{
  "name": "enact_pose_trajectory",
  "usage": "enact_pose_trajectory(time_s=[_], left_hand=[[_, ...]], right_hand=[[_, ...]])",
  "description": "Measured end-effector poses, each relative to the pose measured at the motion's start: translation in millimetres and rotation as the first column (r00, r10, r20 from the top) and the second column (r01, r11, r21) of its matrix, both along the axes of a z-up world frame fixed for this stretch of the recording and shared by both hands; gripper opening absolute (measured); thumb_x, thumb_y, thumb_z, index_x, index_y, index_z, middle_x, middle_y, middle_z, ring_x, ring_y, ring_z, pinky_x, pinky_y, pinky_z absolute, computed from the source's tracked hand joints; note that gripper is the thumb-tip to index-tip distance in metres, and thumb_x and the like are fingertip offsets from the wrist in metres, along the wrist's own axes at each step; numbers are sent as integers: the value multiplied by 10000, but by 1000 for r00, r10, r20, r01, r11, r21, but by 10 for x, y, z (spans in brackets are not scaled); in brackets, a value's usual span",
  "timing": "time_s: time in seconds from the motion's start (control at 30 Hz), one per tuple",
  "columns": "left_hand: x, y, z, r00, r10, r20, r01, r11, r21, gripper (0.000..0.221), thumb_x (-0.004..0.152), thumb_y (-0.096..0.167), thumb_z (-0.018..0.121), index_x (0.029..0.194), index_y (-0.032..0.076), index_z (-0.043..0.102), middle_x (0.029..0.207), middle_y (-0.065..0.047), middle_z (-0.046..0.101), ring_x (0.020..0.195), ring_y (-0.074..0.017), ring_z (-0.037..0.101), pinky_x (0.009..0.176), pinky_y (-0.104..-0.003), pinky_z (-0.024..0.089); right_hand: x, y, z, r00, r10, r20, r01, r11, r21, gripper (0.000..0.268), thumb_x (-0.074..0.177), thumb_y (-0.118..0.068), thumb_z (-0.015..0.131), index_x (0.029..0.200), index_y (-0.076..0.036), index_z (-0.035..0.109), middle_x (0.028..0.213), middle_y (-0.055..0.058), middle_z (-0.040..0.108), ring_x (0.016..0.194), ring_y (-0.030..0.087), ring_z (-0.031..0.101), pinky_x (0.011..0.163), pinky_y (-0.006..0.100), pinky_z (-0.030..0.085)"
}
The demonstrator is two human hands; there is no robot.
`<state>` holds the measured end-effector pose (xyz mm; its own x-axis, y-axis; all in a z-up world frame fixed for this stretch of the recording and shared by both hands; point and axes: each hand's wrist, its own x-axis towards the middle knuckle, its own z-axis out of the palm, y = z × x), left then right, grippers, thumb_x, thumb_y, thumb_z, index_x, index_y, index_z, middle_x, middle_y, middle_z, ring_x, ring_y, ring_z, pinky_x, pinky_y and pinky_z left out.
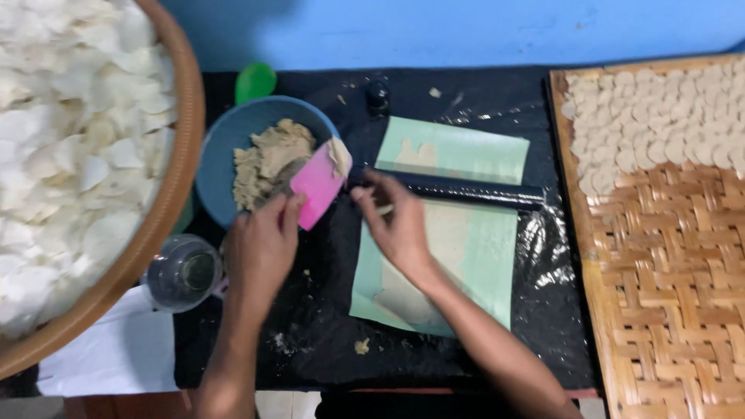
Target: Rolling out snack dough on a flat surface using a rolling pin and placing the pieces on a woven drying tray.
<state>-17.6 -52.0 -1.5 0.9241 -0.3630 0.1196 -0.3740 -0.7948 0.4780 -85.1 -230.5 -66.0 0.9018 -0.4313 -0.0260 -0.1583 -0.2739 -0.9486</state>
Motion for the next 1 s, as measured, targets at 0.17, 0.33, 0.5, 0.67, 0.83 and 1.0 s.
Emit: enact_pose_trajectory(time_s=[0.17,0.33,0.5,0.67,0.83,1.0], left_hand=[[-490,-327,63,993,-74,-89,80,995,60,342,1017,393,593,873,108,714,703,-224,682,694,-466,662,614,-579,499],[-514,-586,-26,972,-178,-153,169,983,-71,291,1010,358,587,946,102,710,748,-195,708,719,-431,685,624,-549,506],[-359,-1018,-338,954,-268,-134,231,942,-244,601,722,261,848,1237,21,651,937,-164,763,814,-355,737,663,-493,558],[-74,-1536,-568,946,-318,-63,311,945,-104,466,746,160,863,1173,44,716,1145,-196,715,836,-388,737,668,-510,582],[272,-1801,-863,931,-345,115,359,922,-145,364,778,91,819,1131,33,746,1167,-181,744,890,-381,755,724,-497,602],[357,-1899,-809,950,-311,16,311,945,-100,268,847,121,808,1092,30,751,1083,-184,753,914,-382,753,734,-493,606]], right_hand=[[-295,-247,368,958,-156,241,208,956,-208,371,915,-173,778,1213,27,683,980,117,717,862,172,740,594,276,630],[-598,-755,103,963,-119,242,185,944,-273,302,1012,-164,706,1278,-23,695,1125,125,744,957,157,762,744,258,667],[-908,-1104,166,941,-334,42,329,886,-325,341,992,-213,703,1266,-10,701,1047,141,794,948,190,784,702,315,617],[-1102,-1154,-32,935,-336,-115,291,910,-295,390,925,-234,759,1222,-3,661,994,125,790,872,179,780,701,313,611],[-1085,-1086,-221,926,-353,-134,299,903,-309,300,909,-239,799,1090,-18,708,986,134,797,835,186,772,701,317,616],[-805,-952,-336,923,-383,-35,334,843,-421,248,915,-196,785,1076,-18,721,1052,126,652,756,207,733,642,337,607]])
